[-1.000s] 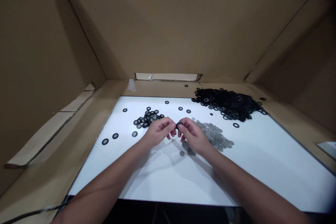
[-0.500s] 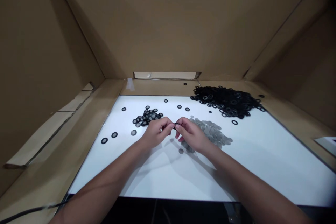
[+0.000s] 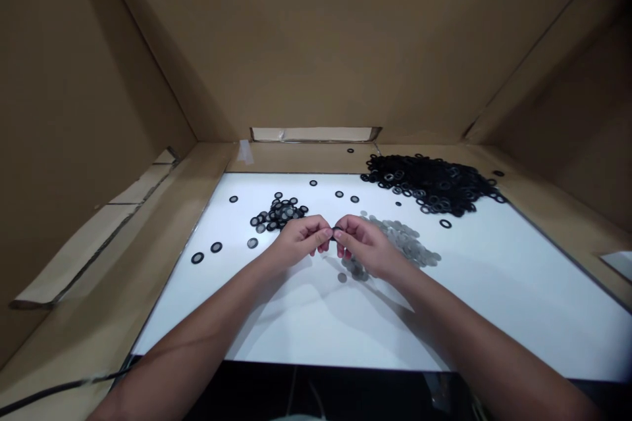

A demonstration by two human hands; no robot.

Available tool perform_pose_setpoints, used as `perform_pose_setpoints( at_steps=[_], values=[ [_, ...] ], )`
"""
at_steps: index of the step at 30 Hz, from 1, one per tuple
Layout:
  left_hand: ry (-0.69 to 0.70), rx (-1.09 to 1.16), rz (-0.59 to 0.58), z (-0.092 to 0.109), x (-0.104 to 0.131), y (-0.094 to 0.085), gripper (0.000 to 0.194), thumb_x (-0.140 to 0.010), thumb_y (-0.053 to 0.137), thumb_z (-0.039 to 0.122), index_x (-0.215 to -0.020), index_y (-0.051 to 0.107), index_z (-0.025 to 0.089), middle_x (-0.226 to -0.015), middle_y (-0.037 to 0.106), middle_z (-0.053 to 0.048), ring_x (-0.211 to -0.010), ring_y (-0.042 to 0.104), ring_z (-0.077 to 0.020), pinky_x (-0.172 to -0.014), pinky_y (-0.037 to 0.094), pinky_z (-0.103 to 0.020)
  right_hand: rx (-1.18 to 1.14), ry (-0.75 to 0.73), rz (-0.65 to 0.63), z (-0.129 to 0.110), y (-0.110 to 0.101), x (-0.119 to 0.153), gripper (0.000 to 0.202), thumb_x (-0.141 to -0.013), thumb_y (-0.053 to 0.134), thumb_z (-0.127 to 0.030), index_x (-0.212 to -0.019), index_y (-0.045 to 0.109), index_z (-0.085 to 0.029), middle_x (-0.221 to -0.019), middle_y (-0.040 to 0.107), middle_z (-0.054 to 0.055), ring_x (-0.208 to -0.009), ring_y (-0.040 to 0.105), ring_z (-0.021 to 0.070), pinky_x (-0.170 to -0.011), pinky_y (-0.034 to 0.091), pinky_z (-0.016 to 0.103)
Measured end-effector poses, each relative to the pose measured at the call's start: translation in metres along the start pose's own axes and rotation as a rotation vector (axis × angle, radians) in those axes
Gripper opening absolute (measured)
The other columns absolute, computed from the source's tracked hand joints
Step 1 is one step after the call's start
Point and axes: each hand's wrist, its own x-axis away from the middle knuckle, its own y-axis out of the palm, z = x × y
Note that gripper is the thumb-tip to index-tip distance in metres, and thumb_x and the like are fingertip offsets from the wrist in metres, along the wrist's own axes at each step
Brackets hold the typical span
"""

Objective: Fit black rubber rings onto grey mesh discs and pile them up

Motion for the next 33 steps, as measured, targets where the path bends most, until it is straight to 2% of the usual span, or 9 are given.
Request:
perform_pose_setpoints(
  at_steps=[5, 8, 12, 15, 19, 24, 26, 29, 33],
  values=[
    [-0.130, 0.130, -0.036, 0.001, -0.002, -0.006, 0.023, -0.083, 0.069, 0.037, -0.088, 0.064, 0.015, -0.071, 0.064, -0.002, -0.065, 0.062, -0.0134, -0.058, 0.053, -0.025, 0.096, 0.051, -0.037, 0.003, -0.005, -0.002, 0.019, -0.088, 0.061, -0.037, -0.080, 0.057, -0.021, -0.065, 0.060, -0.001, -0.057, 0.056, 0.0131, -0.053, 0.047, 0.026],
    [-0.183, 0.220, 0.037, 0.002, -0.004, -0.002, 0.027, -0.080, 0.073, 0.037, -0.085, 0.063, 0.013, -0.069, 0.068, -0.004, -0.066, 0.066, -0.0148, -0.066, 0.057, -0.029, 0.057, 0.053, 0.024, 0.003, -0.002, -0.004, 0.020, -0.087, 0.062, -0.039, -0.080, 0.058, -0.021, -0.067, 0.058, -0.001, -0.059, 0.057, 0.0132, -0.052, 0.048, 0.025],
    [-0.155, 0.365, 0.171, 0.003, -0.005, 0.011, 0.029, -0.078, 0.075, 0.037, -0.086, 0.059, 0.014, -0.073, 0.070, -0.003, -0.073, 0.070, -0.0164, -0.072, 0.058, -0.031, -0.007, -0.020, 0.131, -0.002, 0.005, -0.006, 0.023, -0.087, 0.062, -0.041, -0.081, 0.057, -0.020, -0.070, 0.059, -0.001, -0.062, 0.057, 0.0128, -0.054, 0.049, 0.024],
    [-0.098, 0.387, 0.191, 0.006, -0.003, 0.018, 0.027, -0.081, 0.071, 0.038, -0.087, 0.057, 0.015, -0.078, 0.069, -0.003, -0.078, 0.069, -0.0174, -0.072, 0.059, -0.032, -0.028, -0.063, 0.168, -0.006, 0.007, -0.005, 0.023, -0.088, 0.061, -0.041, -0.082, 0.057, -0.020, -0.071, 0.060, -0.001, -0.062, 0.055, 0.0126, -0.055, 0.048, 0.025],
    [-0.016, 0.242, 0.091, 0.008, 0.000, 0.013, 0.025, -0.090, 0.059, 0.042, -0.090, 0.053, 0.018, -0.074, 0.065, -0.001, -0.066, 0.064, -0.0148, -0.057, 0.053, -0.026, 0.013, -0.080, 0.136, -0.007, 0.005, -0.001, 0.022, -0.090, 0.059, -0.039, -0.081, 0.056, -0.020, -0.069, 0.058, -0.001, -0.060, 0.053, 0.0121, -0.055, 0.046, 0.025],
    [0.103, -0.312, -0.076, 0.009, 0.004, -0.002, 0.033, -0.098, 0.045, 0.040, -0.075, 0.055, 0.017, -0.069, 0.065, 0.000, -0.059, 0.054, -0.0093, -0.058, 0.040, -0.021, 0.040, -0.079, 0.017, -0.002, 0.003, 0.001, 0.021, -0.093, 0.055, -0.038, -0.081, 0.053, -0.021, -0.065, 0.053, -0.003, -0.059, 0.052, 0.0117, -0.055, 0.043, 0.025],
    [0.136, -0.395, -0.101, 0.009, 0.005, -0.004, 0.039, -0.099, 0.042, 0.039, -0.069, 0.054, 0.017, -0.065, 0.062, 0.002, -0.056, 0.051, -0.0083, -0.058, 0.037, -0.021, 0.045, -0.072, -0.017, 0.000, 0.003, 0.002, 0.021, -0.094, 0.055, -0.037, -0.082, 0.052, -0.021, -0.066, 0.053, -0.003, -0.058, 0.052, 0.0117, -0.056, 0.043, 0.026],
    [0.188, -0.374, -0.072, 0.004, 0.006, -0.002, 0.042, -0.100, 0.040, 0.038, -0.065, 0.050, 0.017, -0.057, 0.053, 0.003, -0.053, 0.046, -0.0083, -0.054, 0.035, -0.022, 0.071, -0.058, -0.043, -0.001, 0.001, 0.004, 0.020, -0.095, 0.053, -0.037, -0.084, 0.051, -0.021, -0.068, 0.055, -0.003, -0.059, 0.053, 0.0124, -0.057, 0.045, 0.027],
    [0.331, -0.406, 0.040, -0.004, 0.006, 0.005, 0.037, -0.098, 0.042, 0.033, -0.064, 0.045, 0.018, -0.055, 0.040, 0.005, -0.051, 0.039, -0.0091, -0.052, 0.030, -0.023, 0.143, -0.078, -0.081, -0.006, -0.003, 0.005, 0.019, -0.097, 0.050, -0.037, -0.085, 0.050, -0.022, -0.071, 0.057, -0.002, -0.063, 0.055, 0.0136, -0.059, 0.045, 0.027]
  ],
)
